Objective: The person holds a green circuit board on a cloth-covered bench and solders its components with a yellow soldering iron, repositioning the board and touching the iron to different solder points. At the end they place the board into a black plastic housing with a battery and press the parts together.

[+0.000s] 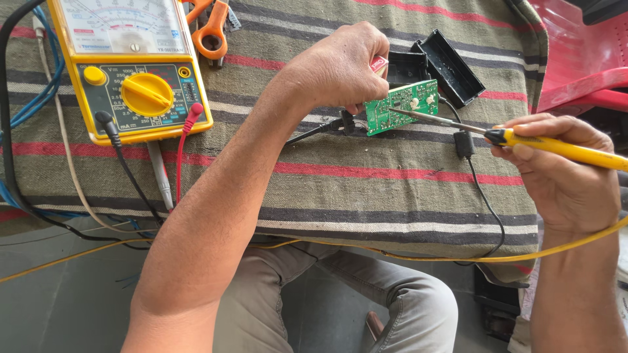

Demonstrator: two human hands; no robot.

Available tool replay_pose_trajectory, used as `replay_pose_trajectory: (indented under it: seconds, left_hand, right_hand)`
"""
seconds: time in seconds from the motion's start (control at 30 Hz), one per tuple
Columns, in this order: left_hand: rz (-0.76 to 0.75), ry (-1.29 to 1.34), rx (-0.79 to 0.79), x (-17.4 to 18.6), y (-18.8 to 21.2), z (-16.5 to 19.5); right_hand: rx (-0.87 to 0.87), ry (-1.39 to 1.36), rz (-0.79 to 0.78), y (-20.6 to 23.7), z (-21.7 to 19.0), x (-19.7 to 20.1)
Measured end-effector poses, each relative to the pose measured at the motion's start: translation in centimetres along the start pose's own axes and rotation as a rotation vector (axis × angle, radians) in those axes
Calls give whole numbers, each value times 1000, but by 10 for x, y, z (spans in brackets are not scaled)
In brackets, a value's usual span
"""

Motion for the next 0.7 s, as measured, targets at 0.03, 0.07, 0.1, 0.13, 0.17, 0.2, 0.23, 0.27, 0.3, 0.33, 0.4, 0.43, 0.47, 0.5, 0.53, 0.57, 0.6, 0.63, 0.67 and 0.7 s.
replay_pose_trajectory:
  seconds: [0.03,0.07,0.1,0.13,0.17,0.2,0.23,0.27,0.3,0.33,0.4,0.43,0.47,0.5,0.53,0.57,0.6,0.63,0.67,0.7]
  left_hand:
    - [2,0,0,0,0,-1]
    - [8,4,-6,0,1,-1]
    - [13,8,-13,0,1,-1]
    - [16,12,-23,1,0,-1]
    - [12,10,-16,0,0,-1]
    - [7,7,-8,0,0,-2]
    - [4,4,1,0,0,-3]
    - [7,15,-4,1,0,-2]
    - [9,26,-7,1,0,-2]
    - [12,37,-11,1,0,-2]
    - [11,34,-9,1,1,-2]
    - [11,33,-8,1,0,-2]
    - [9,27,-6,1,0,-2]
    - [8,22,-4,1,0,-2]
    - [8,18,-1,1,0,-2]
    - [9,29,-7,1,0,-2]
    - [10,41,-13,1,-1,-1]
    - [12,53,-19,1,-1,-1]
    - [8,45,-18,1,0,-2]
    - [5,38,-18,1,-1,-2]
  right_hand:
    - [9,-12,12,1,0,0]
    - [15,-16,32,2,1,1]
    - [19,-24,37,2,2,2]
    - [23,-32,42,2,3,2]
    - [24,-44,29,1,5,2]
    - [22,-56,25,0,7,3]
    - [19,-69,20,0,10,3]
    - [13,-82,21,-2,12,3]
    - [6,-91,23,-3,14,5]
    - [-1,-99,25,-4,16,6]
    - [-8,-108,30,-4,17,8]
    - [-11,-114,30,-4,18,9]
    - [-12,-124,24,-5,19,10]
    - [-15,-131,21,-5,20,10]
    - [-17,-138,17,-5,20,11]
    - [-19,-142,15,-6,21,12]
    - [-21,-146,14,-6,22,13]
    - [-23,-149,13,-6,22,14]
    - [-20,-153,13,-6,23,14]
    - [-19,-156,14,-6,23,15]
Point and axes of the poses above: each hand's wrist, its own y-axis away from the middle knuckle, its own x-axis out of the back of the hand, z = x × y, the point moved 6 cm from there along -y, towards the middle knuckle, and after that the axes turned 1 degree about -x, right-handed, at the moved point
